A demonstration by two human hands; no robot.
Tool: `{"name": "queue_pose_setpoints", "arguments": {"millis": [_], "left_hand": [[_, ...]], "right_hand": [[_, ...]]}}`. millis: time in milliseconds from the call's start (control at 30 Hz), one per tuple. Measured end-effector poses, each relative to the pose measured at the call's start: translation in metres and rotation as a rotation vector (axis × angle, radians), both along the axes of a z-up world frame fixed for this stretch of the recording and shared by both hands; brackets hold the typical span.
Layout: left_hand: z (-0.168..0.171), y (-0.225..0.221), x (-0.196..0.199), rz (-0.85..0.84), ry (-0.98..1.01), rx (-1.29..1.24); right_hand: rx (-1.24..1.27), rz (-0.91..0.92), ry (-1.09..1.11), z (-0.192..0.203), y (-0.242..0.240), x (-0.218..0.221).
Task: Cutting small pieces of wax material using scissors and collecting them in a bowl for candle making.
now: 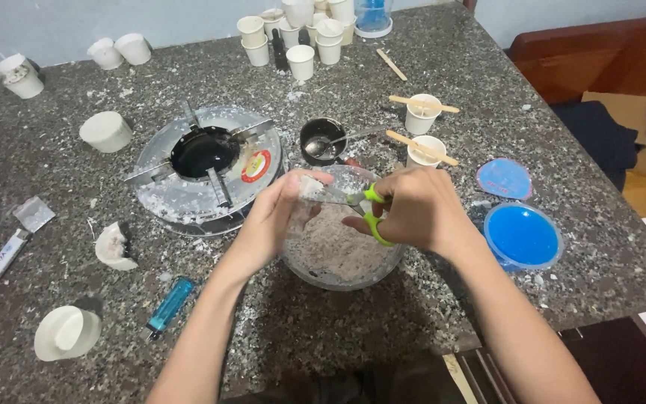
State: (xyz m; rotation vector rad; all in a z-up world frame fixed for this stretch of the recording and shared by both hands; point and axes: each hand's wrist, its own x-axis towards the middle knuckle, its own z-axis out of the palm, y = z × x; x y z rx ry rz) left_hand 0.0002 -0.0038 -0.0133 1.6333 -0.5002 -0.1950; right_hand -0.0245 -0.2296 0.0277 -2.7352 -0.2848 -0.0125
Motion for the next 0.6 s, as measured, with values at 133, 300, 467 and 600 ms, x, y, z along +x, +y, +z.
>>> {"name": "queue_pose_setpoints", "arguments": {"millis": [133,300,467,600], "left_hand": [[0.001,0.000,0.000,-0.011,-0.023,-0.043],[0.007,0.007,0.003,-0.009,-0.114,-0.025],[0.007,0.007,0.000,-0.009,-0.140,-0.041],[0.005,0.008,0.001,-0.020,-0.149,-0.034]], "right_hand": [[0.040,-0.006,-0.037,-0.006,-0.004,0.002],[0.034,-0.031,-0.103,-0.021,-0.014,0.006],[0.013,-0.050,-0.130,-0.021,-0.016,0.008],[-0.024,-0.050,-0.086,-0.013,-0.010,0.005]]}}
